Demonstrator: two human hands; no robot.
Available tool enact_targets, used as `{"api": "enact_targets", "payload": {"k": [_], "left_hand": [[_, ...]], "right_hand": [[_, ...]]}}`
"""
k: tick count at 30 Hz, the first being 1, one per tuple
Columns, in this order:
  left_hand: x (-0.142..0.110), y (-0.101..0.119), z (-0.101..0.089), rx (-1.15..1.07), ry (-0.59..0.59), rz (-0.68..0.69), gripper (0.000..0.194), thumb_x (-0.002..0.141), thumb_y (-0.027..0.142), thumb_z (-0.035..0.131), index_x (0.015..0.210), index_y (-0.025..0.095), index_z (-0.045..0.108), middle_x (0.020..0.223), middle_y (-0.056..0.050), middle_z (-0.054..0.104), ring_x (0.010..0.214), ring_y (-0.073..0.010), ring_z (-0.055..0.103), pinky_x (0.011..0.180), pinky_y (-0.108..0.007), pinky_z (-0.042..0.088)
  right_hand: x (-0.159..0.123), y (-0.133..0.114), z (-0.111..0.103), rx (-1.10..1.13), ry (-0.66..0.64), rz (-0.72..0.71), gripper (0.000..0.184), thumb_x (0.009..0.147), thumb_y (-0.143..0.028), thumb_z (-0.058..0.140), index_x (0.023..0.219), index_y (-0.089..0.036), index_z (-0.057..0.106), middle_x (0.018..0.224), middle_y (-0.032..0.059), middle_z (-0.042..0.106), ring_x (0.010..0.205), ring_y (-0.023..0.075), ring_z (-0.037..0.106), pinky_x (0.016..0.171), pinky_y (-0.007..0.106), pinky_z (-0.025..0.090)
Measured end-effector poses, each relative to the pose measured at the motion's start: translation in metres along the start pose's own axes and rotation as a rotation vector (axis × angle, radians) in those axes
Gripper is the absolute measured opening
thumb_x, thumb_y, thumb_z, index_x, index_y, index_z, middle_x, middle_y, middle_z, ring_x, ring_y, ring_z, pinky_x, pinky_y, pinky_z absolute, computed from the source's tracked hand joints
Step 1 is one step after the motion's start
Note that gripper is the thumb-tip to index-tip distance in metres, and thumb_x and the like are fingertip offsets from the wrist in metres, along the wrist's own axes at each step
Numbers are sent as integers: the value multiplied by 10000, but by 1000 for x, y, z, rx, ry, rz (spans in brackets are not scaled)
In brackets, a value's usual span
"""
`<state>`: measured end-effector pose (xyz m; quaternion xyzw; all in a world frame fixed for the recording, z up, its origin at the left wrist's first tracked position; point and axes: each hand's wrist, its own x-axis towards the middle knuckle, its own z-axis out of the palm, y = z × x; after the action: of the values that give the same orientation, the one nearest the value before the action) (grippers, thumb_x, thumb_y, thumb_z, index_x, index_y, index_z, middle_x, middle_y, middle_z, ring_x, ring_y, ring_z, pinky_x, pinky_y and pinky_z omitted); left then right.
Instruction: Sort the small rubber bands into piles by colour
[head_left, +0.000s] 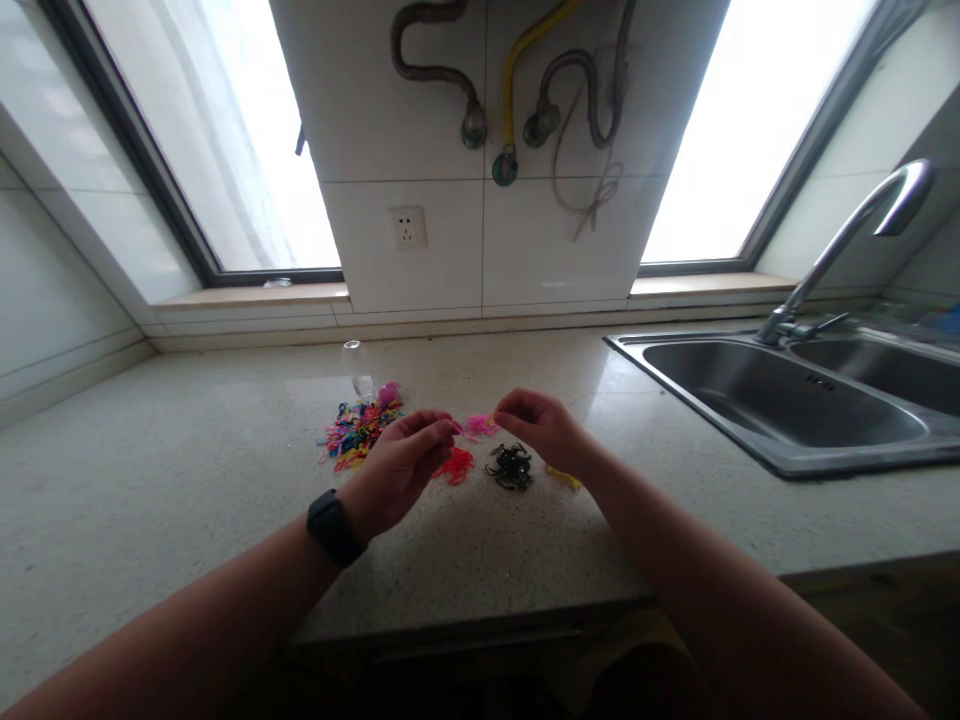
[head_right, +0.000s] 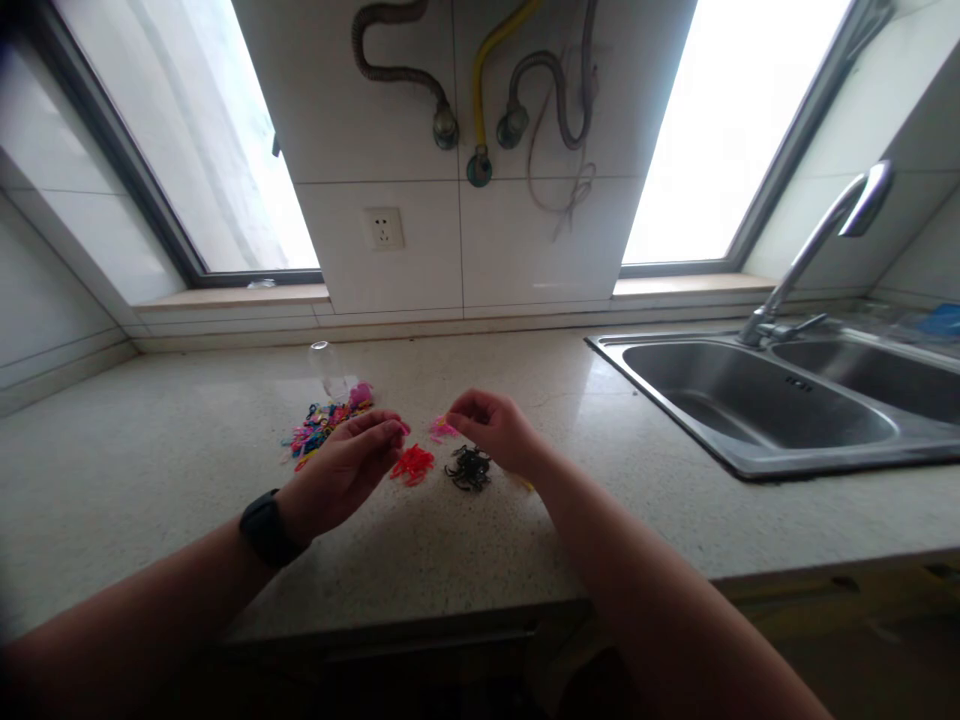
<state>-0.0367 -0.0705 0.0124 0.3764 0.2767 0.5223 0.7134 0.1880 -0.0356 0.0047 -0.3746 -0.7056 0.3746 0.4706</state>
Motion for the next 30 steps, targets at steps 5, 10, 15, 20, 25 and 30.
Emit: {"api": "enact_targets", "payload": {"k": [5, 10, 15, 20, 25, 30], "left_hand": [[-6, 15, 10, -9, -33, 68, 124, 786, 120, 770, 888, 133, 702, 865, -46, 730, 722, -73, 659, 683, -145, 560], [-17, 26, 26, -13, -90, 99, 109, 786, 110, 767, 879, 149, 725, 856, -40, 741, 709, -67, 662, 668, -134, 555], [-26, 28, 37, 8, -120, 106, 126, 767, 104, 781, 866, 173, 746, 861, -25, 749, 705, -57, 659, 666, -125, 539], [-26, 23, 37, 104, -107, 134, 111, 751, 124, 793, 841, 181, 762, 829, -10, 737, 683, -51, 631, 654, -136, 518], [-19, 17, 27, 238, -82, 173, 75, 759, 187, 793, 829, 183, 769, 770, -10, 714, 660, -64, 595, 632, -165, 491], [-11, 13, 14, 428, -44, 214, 153, 790, 264, 779, 920, 185, 757, 795, -13, 698, 695, -85, 587, 666, -202, 474]], "right_hand": [[3, 4, -3, -11, 29, -1, 231, 812, -397, 693, 825, -172, 645, 695, -7, 575, 604, 106, 446, 542, 254, 352], [4, 8, -5, -23, 32, 0, 224, 813, -391, 689, 825, -172, 647, 690, -8, 573, 599, 104, 436, 536, 254, 343], [4, 8, -6, -46, 38, -2, 218, 814, -385, 685, 822, -170, 649, 666, -18, 545, 583, 101, 416, 528, 255, 328], [4, 10, -7, -57, 44, -4, 226, 825, -393, 674, 831, -169, 647, 669, -20, 536, 578, 100, 401, 519, 253, 315], [5, 15, -8, -73, 49, -16, 227, 837, -397, 667, 837, -170, 652, 654, -26, 516, 569, 97, 387, 507, 251, 299], [5, 13, -10, -97, 70, -29, 235, 834, -403, 666, 828, -168, 652, 641, -34, 493, 570, 96, 382, 511, 250, 300]]}}
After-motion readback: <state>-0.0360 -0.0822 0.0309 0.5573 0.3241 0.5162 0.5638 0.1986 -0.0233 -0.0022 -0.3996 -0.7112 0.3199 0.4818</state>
